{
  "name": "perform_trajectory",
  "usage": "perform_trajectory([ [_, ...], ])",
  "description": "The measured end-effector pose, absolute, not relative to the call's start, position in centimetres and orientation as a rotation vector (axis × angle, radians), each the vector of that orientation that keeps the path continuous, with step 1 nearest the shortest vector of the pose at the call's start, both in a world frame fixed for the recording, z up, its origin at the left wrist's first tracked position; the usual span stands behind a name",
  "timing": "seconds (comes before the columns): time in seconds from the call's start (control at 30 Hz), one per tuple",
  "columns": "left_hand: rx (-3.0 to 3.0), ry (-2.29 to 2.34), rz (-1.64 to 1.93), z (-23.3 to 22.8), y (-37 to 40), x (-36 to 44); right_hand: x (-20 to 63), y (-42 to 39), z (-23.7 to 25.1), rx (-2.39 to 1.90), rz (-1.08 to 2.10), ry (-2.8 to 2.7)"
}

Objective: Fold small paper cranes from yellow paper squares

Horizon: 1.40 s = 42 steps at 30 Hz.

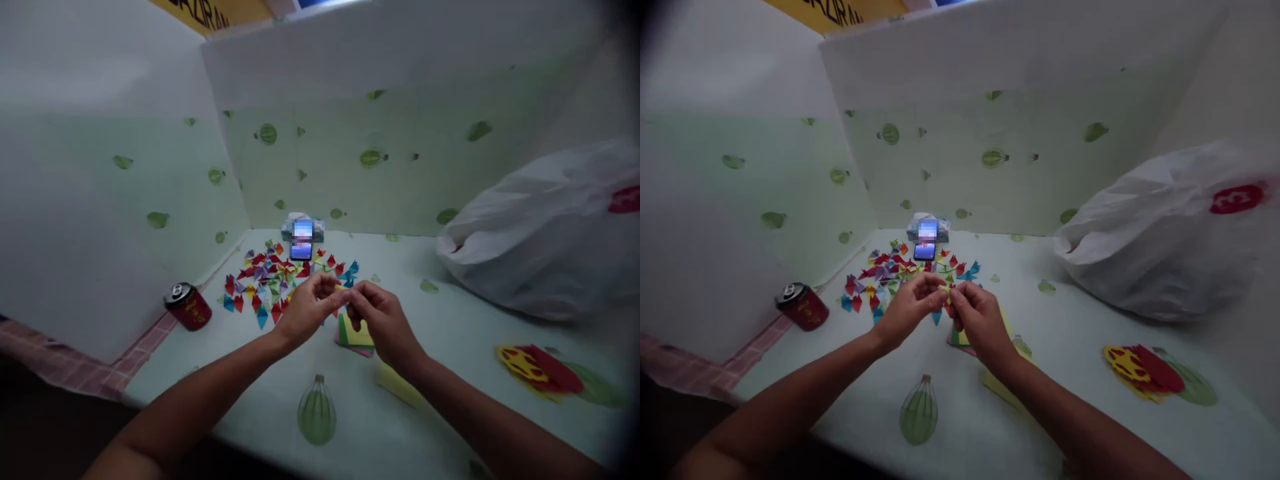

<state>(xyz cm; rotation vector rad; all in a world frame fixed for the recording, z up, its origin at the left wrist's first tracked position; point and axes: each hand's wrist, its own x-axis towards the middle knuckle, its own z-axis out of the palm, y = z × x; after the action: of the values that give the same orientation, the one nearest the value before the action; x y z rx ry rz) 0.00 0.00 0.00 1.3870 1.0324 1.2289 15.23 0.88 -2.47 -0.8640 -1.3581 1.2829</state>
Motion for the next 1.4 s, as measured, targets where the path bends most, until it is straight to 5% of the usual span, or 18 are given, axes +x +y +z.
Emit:
perform_trajectory([
  [0.5,1.192,1.034,1.247,-6.7,2.9,-0.2,15.0,4.6,-7.2,-0.897,1.498,-1.347],
  [1.4,1.121,0.879,1.240,-8.1,3.2,-0.5,14.8,4.4,-7.9,-0.687,1.976,-0.996],
])
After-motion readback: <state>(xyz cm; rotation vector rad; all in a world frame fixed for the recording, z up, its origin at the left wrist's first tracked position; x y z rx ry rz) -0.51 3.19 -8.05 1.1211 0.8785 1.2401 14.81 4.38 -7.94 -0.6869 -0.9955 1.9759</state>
